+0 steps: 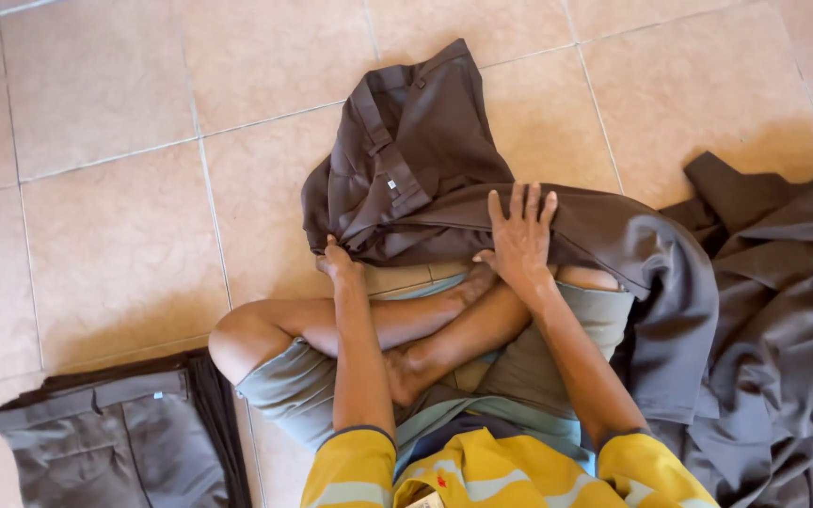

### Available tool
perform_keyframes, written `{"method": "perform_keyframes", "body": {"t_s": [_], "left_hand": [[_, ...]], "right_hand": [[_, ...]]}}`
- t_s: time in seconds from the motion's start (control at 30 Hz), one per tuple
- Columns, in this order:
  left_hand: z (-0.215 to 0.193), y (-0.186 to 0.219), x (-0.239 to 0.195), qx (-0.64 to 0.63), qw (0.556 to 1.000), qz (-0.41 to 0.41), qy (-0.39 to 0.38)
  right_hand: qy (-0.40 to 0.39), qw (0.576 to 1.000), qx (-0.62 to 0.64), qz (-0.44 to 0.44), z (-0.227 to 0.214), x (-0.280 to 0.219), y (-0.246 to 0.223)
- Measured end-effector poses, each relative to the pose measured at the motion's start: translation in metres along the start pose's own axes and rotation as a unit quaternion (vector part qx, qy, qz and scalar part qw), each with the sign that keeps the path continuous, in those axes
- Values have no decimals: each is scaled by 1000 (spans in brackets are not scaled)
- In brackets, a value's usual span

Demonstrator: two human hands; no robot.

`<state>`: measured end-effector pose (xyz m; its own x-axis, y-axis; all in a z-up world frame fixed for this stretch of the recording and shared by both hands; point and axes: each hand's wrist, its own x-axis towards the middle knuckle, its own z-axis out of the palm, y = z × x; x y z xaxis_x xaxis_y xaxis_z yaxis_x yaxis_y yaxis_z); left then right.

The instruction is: The person sits cross-legged on a tiled floor and folds a pair of dark trousers by hand. They unfold the trousers, align the legs, fold them in half lengthwise, then fold the bottom up and the top down to create a compact rectangle. The folded trousers are placed on a growing stack to the left.

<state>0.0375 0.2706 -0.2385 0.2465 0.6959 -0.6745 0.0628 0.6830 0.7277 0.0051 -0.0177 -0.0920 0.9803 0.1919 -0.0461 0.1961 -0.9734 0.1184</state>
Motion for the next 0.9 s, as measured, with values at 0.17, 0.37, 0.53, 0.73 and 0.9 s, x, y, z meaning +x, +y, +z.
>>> {"method": "perform_keyframes", "body": {"t_s": [0.17,0.37,0.53,0.73,0.9], "left_hand": [[-20,-20,42,-49,998,-43,24],[-31,19,3,-154,986,-38,-57],[-64,70,-4,1,995,94,-40],[-86,99,-82,296,889,346,-41],[-62,26,-129,623,628,447,-131]], "right_hand": [[-63,997,-10,44,101,45,11],[104,989,104,13,30,56,-87],[112,927,287,-215,8,20,-206],[-190,819,427,-334,2,43,-172],[5,953,274,-129,95,142,-118]]}}
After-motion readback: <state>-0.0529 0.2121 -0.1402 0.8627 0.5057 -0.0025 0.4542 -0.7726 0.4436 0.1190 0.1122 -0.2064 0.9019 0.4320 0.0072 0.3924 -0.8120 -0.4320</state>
